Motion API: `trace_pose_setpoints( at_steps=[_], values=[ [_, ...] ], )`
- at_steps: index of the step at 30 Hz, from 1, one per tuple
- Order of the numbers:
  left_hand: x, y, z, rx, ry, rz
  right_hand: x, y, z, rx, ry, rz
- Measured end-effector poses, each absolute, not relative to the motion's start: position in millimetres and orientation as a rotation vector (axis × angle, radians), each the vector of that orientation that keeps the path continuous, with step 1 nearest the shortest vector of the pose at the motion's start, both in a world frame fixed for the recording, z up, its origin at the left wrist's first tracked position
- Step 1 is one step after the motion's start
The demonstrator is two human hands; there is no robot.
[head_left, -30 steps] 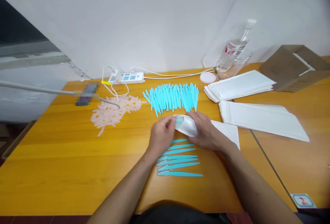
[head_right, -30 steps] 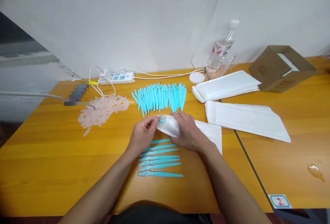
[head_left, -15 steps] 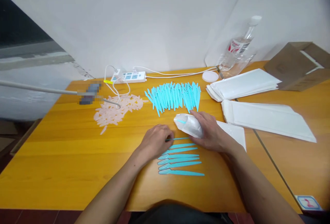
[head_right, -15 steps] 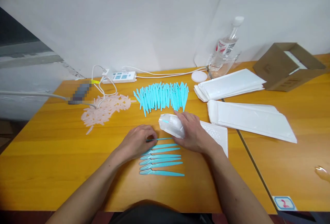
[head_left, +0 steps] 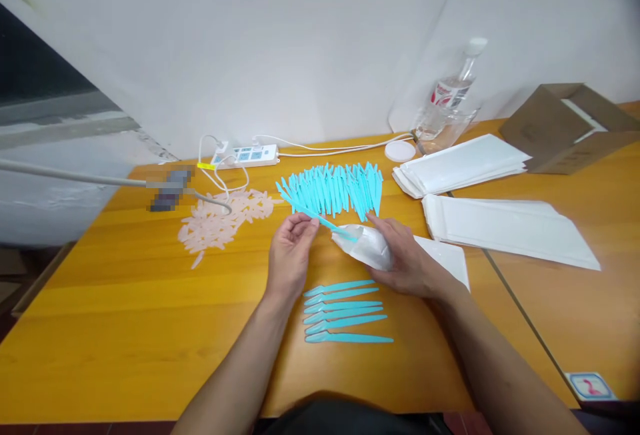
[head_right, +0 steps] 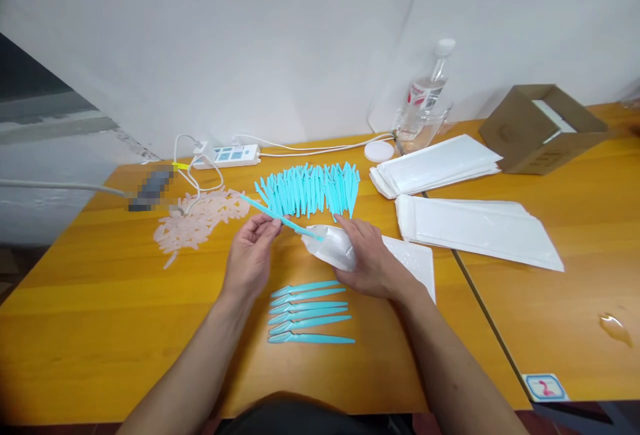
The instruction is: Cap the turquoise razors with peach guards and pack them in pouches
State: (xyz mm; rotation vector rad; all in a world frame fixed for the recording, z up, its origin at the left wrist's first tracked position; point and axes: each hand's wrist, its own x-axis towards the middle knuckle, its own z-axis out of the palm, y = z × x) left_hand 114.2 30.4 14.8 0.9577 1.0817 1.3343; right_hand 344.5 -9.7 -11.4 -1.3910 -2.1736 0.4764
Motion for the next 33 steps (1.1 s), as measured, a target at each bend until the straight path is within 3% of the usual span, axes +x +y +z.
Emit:
trace_pose_setpoints(
  at_steps=[6,13,23,28,33],
  values=[
    [135.2,2.0,15.3,1.388,1.226,1.008,342.4,-10.6,-6.4,-1.324,-2.067,0.49],
    [103.9,11.0,15.7,1.556,1.348,0.971,341.8,-11.7,-3.9,-1.314,-2.074,0.504],
    [92.0,-4.7,20.8,2.296,1.235,0.132,339.7,-9.3,-14.5,-1.464,-2.254,0.388],
    [75.1,4.7,33.3,2.203,1.111,0.215,344.2,-8.6,-17.9,-1.454,-2.233,0.425],
    [42.7,22.1,39.7,1.426,1.224,0.822,342.6,-8.8,-14.0,-1.454,-2.278,0.417]
  ],
)
